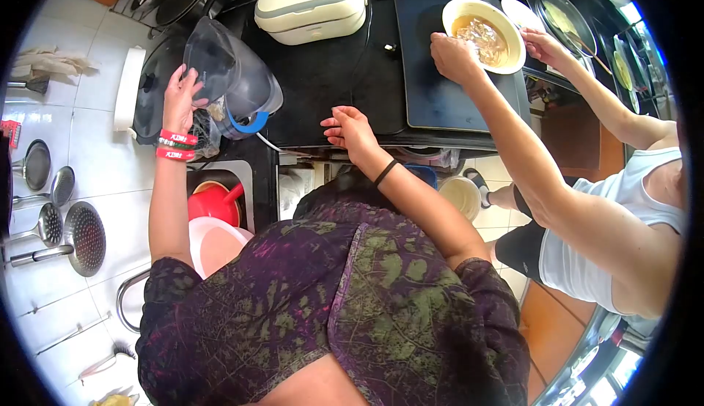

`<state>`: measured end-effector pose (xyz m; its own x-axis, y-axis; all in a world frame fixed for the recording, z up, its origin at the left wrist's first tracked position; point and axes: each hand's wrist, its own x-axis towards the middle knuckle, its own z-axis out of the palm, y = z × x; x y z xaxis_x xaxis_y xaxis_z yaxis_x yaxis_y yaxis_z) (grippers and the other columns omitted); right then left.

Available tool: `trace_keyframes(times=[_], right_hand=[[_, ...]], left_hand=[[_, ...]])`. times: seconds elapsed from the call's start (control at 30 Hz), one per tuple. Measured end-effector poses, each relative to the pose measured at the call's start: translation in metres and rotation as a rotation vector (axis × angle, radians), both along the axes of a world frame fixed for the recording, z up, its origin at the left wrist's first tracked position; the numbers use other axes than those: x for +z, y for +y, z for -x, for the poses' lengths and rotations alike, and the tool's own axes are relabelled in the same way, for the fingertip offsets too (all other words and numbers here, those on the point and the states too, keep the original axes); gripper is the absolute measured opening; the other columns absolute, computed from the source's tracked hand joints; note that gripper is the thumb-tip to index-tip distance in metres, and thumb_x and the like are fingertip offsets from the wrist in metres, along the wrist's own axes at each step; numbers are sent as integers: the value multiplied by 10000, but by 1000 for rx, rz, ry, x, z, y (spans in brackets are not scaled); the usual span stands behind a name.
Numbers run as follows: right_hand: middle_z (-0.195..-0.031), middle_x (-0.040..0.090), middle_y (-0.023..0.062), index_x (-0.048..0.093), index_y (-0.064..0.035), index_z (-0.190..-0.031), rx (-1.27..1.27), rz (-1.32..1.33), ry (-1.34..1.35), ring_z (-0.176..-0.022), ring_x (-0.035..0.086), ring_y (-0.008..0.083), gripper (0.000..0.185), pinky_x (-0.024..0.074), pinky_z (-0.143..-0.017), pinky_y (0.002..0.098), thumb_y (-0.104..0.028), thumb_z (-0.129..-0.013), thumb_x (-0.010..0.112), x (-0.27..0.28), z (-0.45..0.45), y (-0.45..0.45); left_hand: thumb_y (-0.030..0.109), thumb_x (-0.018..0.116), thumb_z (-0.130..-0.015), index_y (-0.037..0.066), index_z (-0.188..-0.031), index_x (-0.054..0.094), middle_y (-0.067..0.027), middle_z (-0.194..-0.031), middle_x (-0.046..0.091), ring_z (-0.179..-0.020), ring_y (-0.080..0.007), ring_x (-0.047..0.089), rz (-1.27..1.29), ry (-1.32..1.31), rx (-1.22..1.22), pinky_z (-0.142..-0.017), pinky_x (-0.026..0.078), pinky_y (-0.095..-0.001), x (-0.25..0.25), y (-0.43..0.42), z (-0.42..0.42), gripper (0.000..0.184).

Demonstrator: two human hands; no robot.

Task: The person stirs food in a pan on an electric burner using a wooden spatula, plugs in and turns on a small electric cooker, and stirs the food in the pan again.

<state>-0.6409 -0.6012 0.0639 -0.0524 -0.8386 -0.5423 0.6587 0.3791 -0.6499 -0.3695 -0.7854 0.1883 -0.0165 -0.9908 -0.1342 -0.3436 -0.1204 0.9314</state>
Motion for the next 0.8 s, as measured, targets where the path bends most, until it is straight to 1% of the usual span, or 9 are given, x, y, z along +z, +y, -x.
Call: trace_keyframes(times=[0.07, 0.17, 0.47, 0.57, 0.6, 0.67, 0.7, 0.77, 0.8], right_hand=[[-838, 621, 39, 490, -72, -1077, -6, -13, 30, -653, 576, 86, 244, 488, -594, 222, -253, -925, 551, 2, 0, 0], [-833, 620, 32, 501, -74, -1056, -15, 11, 65, -649, 572, 83, 227, 486, -592, 220, -252, -925, 553, -2, -2, 1], [-829, 621, 57, 513, -41, -1051, -64, 13, 271, -646, 580, 124, 218, 483, -574, 251, -215, -922, 538, -10, 2, 7], [-848, 612, 124, 534, -16, -1013, -57, 127, 814, -696, 609, 199, 218, 499, -597, 333, -156, -861, 603, -22, 9, 8], [-848, 612, 124, 534, -16, -1013, -63, 122, 818, -696, 609, 199, 218, 499, -597, 333, -156, -861, 603, -26, 13, 11], [-900, 579, 157, 531, 0, -984, -63, 251, 1411, -749, 625, 271, 235, 513, -618, 372, -155, -833, 621, -23, 18, 19], [-900, 579, 157, 531, 0, -984, -63, 245, 1413, -749, 625, 271, 235, 513, -618, 372, -155, -833, 621, -22, 21, 26], [-915, 541, 172, 525, 7, -929, 225, 243, 1748, -791, 624, 321, 201, 524, -630, 393, -112, -794, 616, 0, 25, 39], [-915, 541, 172, 525, 7, -929, 225, 241, 1750, -791, 624, 321, 201, 524, -630, 393, -112, -794, 616, -9, 30, 40]], left_hand=[[266, 578, -912, 54, -1370, 372, -136, -1222, 550, -1030, -232, 570, 61, 69, 74, -681, 496, -321, -10, -10, 4, 545], [74, 431, -952, 31, -1283, 483, -159, -1160, 599, -940, -212, 624, 169, 119, 127, -663, 496, -288, -16, -21, 7, 338], [33, 428, -924, 1, -1252, 508, -182, -1136, 614, -930, -233, 647, 294, 102, 139, -659, 519, -294, -32, -80, 16, 339], [37, 412, -933, -8, -1271, 482, -189, -1163, 597, -956, -243, 639, 288, 75, 85, -699, 533, -315, -27, -95, 16, 348], [38, 402, -939, -10, -1277, 476, -187, -1167, 595, -971, -246, 634, 282, 70, 73, -717, 533, -323, -27, -99, 15, 349], [44, 405, -943, -12, -1278, 474, -183, -1167, 596, -993, -246, 625, 286, 76, 49, -753, 528, -326, -26, -104, 13, 346], [65, 430, -944, -24, -1289, 458, -184, -1171, 595, -1008, -256, 617, 304, 78, 34, -820, 502, -332, -27, -105, 11, 357], [133, 503, -931, -39, -1292, 441, -191, -1192, 578, -1085, -264, 574, 566, -369, 13, -899, 450, -320, -20, -103, 8, 404], [156, 529, -924, -42, -1290, 440, -192, -1209, 566, -1105, -261, 559, 673, -579, 33, -918, 435, -317, -8, -90, 11, 426]])
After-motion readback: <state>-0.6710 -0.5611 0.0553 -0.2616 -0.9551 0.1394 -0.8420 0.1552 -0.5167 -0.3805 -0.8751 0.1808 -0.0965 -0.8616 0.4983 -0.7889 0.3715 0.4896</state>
